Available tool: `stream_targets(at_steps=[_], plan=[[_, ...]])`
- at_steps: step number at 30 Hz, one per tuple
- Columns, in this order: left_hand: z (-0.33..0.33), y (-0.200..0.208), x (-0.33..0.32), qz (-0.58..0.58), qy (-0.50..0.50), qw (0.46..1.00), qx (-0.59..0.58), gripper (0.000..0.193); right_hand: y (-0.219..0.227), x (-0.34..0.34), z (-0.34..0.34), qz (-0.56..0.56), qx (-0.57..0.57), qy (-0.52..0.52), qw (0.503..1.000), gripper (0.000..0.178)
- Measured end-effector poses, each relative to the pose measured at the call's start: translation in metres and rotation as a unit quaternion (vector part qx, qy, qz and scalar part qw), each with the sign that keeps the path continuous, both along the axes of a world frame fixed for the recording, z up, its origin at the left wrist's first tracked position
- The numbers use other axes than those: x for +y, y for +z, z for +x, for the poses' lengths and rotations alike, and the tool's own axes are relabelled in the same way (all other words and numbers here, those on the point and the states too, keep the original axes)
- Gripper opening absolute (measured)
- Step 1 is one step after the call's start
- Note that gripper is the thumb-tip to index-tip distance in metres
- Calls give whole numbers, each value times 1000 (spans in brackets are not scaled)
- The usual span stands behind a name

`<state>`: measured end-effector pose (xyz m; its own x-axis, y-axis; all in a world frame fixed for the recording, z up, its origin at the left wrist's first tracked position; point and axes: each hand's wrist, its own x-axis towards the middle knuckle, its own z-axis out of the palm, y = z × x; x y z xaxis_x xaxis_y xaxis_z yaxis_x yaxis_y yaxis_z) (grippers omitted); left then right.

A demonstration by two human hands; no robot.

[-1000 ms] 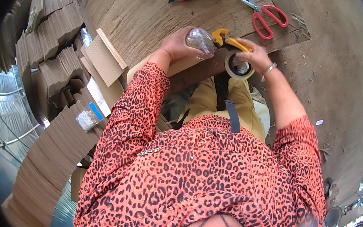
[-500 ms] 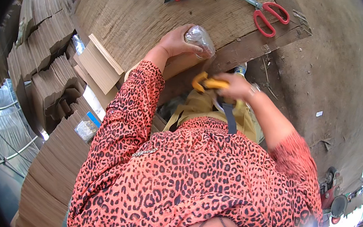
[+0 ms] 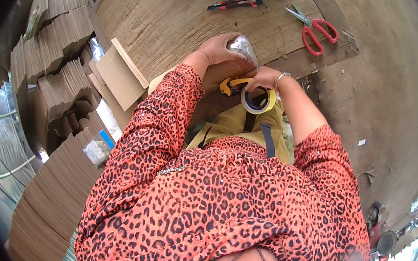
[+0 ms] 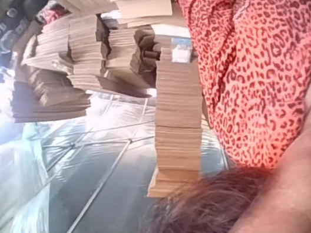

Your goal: The person rolls a sheet of corrugated cardboard into a cylindrical tube and secures the seam with a handheld tape dispenser. They then place the finished tube upright on the table and handle a potted plant, moving it aside.

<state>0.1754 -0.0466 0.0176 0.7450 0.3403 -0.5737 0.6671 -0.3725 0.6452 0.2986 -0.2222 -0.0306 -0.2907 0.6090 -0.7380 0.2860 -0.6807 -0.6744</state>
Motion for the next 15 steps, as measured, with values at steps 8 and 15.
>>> stream_targets(at_steps=[8, 15], plan=[[-12, -31, 11, -26, 11, 998, -50, 81, 5, -8, -21, -39, 113, -131, 984, 34], [-7, -27, 33, -91, 14, 994, -67, 73, 38, 13, -163, 65, 112, 36, 991, 59]])
